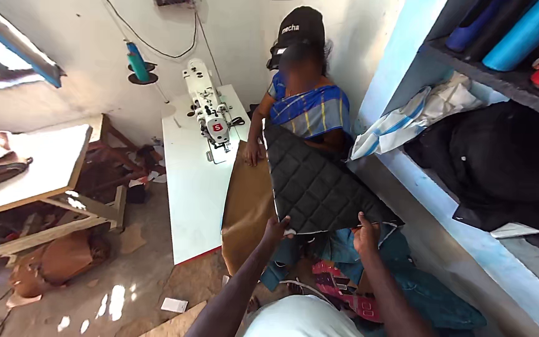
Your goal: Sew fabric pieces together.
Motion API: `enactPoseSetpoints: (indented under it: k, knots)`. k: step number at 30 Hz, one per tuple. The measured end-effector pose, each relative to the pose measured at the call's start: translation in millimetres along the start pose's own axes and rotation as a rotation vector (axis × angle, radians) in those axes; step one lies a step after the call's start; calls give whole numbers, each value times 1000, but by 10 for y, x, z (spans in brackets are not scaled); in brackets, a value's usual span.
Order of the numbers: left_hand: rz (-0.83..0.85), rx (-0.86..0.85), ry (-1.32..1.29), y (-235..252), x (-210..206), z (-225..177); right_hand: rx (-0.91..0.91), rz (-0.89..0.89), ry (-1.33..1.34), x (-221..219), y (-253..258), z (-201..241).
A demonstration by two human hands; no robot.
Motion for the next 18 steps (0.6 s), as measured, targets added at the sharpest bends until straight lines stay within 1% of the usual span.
enactPoseSetpoints:
  k: [3,5,6,8,10,11,12,14,15,18]
  knots:
    - [9,-46,-48,182,-8,-170,-188,235,59,-273,-183,-141]
    - [42,-26,-106,213,36,-231,-266,315,9,-400,-341,-278]
    - [45,-13,-148,226,86,-231,-272,299,-19,-426,-368,-324]
    - [25,-12,-282,325,258,-128,-228,209,-43,-444,-285,-302]
    - [-58,3,-404,411,453,114,-172,134,-41,-409,-111,-244]
    - [-93,40,-443,417,485,266,-152,120,-52,-381,-33,-215]
    - [-120,102,-461,412,469,429,-140,118,-77,-343,20,-192]
    - [-105,214,-482,472,340,743,-147,103,-166,-214,19,-193]
    - [-87,243,-500,515,255,863,-161,93,-211,-126,-30,-220]
    - [-44,221,-599,566,21,996,-184,68,-319,178,-243,-395]
Point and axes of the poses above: each hand's wrist, its own y-axis towards the middle knuckle, its own x-axis out of the back of the hand, z = x × y, the point moved 10 cm from there along y, towards the middle knuckle, and after that the axes turned 12 degrees about x, right-handed, at the moved point
